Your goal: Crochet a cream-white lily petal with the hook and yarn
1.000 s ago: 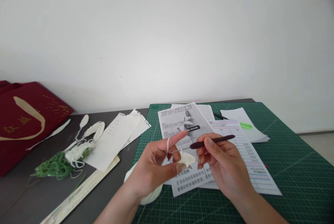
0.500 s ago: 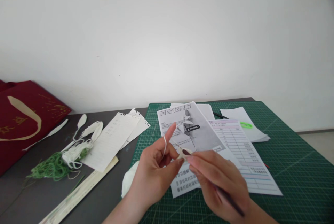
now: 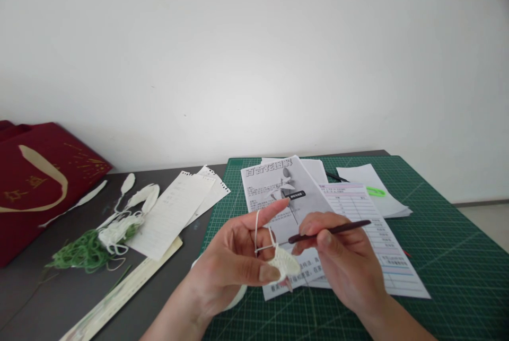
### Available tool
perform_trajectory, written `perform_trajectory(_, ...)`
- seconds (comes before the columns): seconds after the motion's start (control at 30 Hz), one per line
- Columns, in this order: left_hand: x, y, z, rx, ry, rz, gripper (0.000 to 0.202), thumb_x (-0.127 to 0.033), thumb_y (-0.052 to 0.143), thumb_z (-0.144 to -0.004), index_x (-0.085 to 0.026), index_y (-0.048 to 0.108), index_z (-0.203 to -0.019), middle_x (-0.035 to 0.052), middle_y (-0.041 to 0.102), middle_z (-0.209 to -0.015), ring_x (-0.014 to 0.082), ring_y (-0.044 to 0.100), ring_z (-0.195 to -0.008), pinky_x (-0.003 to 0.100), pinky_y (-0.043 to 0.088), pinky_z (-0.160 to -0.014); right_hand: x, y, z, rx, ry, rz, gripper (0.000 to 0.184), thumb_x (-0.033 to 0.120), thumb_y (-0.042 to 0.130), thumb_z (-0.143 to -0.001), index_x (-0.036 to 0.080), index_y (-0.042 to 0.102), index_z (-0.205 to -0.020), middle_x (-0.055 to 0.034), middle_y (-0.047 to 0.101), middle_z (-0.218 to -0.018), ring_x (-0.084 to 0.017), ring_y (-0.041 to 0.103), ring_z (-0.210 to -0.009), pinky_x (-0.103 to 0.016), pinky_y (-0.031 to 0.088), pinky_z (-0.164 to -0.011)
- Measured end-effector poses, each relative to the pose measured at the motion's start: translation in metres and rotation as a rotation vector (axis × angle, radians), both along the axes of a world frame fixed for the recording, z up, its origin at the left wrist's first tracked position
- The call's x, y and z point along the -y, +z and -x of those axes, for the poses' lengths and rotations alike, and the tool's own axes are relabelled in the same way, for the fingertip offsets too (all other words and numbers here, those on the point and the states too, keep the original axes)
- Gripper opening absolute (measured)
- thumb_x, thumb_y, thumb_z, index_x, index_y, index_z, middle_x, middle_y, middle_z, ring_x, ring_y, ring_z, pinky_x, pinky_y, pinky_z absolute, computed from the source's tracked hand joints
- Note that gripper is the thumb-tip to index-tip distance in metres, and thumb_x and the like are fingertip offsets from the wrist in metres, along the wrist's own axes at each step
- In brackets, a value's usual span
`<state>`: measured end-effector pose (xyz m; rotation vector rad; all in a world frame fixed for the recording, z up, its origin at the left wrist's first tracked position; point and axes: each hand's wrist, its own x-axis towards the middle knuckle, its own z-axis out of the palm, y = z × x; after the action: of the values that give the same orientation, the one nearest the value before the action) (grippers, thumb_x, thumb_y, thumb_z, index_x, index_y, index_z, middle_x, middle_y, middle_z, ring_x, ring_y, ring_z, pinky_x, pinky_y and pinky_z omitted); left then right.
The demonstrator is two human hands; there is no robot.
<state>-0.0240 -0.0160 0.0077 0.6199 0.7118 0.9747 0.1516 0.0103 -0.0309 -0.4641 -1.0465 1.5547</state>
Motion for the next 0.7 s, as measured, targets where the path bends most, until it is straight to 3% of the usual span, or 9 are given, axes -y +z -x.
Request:
perform_trajectory(0.2, 0.004, -0.001, 0.005, -0.1, -0.153, -0.092, 0.067, -0.015, 0.079, -0.061, -0.021, 0.062, -0.126, -0.0039, 0.05, -0.059, 0.0098, 0.047, -0.052, 0.023, 0.041, -0.052, -0.004, 0.008, -0.004, -0.071, 0.153, 0.121, 0.012, 0.031, 0.068, -0.083, 0.021, 0.073, -0.077, 0.0002, 0.066, -0.067, -0.012, 0.064, -0.059, -0.022, 0.053, -0.059)
perform_trajectory(0.4, 0.006, -0.002, 0.007, -0.181, -0.217, -0.153, 0.067, -0.012, 0.073, -0.065, -0.024, 0.059, -0.129, -0.0053, 0.043, -0.062, 0.0078, 0.04, -0.05, 0.022, 0.031, -0.049, -0.005, 0.009, -0.013, 0.003, 0.142, 0.042, 0.016, 0.032, 0.066, -0.084, 0.02, 0.073, -0.077, -0.0016, 0.064, -0.064, -0.015, 0.06, -0.059, -0.027, 0.048, -0.057)
perform_trajectory(0.7, 0.005, -0.006, 0.01, -0.188, -0.269, -0.179, 0.065, -0.013, 0.071, -0.067, -0.023, 0.058, -0.13, -0.0047, 0.045, -0.063, 0.0076, 0.035, -0.05, 0.023, 0.03, -0.05, -0.004, 0.012, -0.023, 0.095, 0.12, -0.086, 0.017, 0.033, 0.062, -0.087, 0.022, 0.074, -0.082, -0.0021, 0.062, -0.066, -0.017, 0.058, -0.062, -0.033, 0.046, -0.063)
